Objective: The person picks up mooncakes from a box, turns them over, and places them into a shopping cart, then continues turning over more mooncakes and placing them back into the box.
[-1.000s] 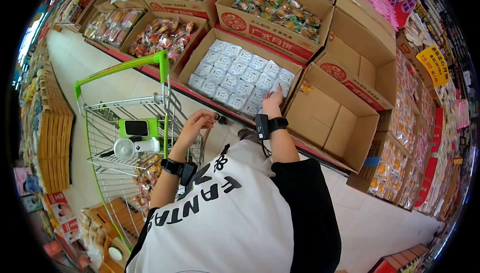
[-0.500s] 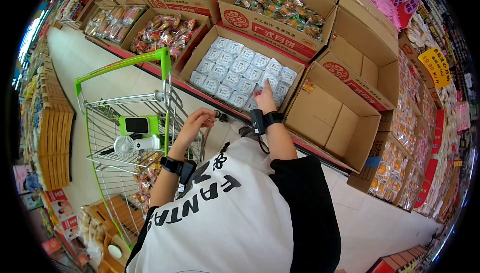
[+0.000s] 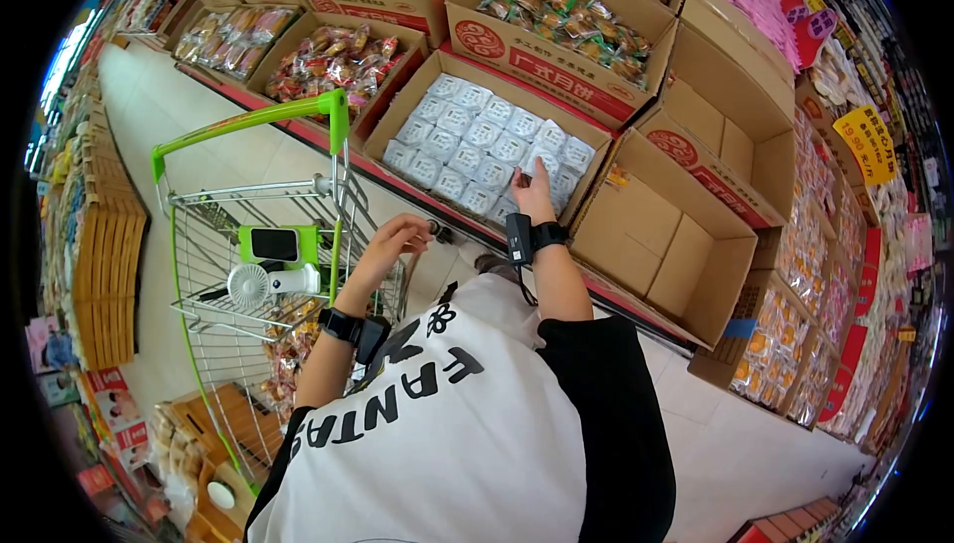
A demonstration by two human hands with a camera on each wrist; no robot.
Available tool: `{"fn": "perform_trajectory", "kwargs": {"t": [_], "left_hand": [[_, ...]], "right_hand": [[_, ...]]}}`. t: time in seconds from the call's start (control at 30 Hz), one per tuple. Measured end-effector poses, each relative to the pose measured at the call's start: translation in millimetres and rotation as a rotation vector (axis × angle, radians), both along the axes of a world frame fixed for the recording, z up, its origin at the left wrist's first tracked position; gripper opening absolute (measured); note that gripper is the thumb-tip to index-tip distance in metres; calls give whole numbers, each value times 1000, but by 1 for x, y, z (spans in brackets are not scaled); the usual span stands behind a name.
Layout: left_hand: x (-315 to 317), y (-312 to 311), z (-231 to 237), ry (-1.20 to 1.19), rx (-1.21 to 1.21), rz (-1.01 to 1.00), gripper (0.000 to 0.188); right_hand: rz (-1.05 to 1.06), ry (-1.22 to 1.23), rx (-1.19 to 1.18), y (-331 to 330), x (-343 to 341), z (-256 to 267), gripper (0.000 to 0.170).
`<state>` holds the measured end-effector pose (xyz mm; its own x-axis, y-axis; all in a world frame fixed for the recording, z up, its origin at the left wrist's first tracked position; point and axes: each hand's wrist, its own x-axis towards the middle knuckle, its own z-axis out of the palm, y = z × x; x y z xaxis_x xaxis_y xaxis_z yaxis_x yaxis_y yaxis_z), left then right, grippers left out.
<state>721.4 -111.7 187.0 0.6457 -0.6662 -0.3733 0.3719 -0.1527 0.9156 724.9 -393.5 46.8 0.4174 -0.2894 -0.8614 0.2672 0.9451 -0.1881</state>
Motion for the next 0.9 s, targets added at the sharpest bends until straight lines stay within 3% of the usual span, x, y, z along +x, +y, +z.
{"fn": "perform_trajectory", "kwargs": {"t": [0.2, 0.5, 0.57, 0.8, 0.9], "left_hand": [[-1, 4, 0, -50, -12, -29, 21], [1, 7, -6, -59, -15, -27, 21], [0, 7, -7, -59, -21, -22, 20], [0, 4, -12, -42, -11, -28, 20], [-1, 2, -8, -51, -9, -40, 20]], "right_hand": [[-64, -65, 118, 5, -2, 15, 63], [-28, 16, -32, 0, 6, 8, 76], [-99, 0, -45, 0, 9, 6, 80], [-122, 10, 41, -3, 1, 18, 72], [-37, 14, 43, -5, -7, 31, 66]]}}
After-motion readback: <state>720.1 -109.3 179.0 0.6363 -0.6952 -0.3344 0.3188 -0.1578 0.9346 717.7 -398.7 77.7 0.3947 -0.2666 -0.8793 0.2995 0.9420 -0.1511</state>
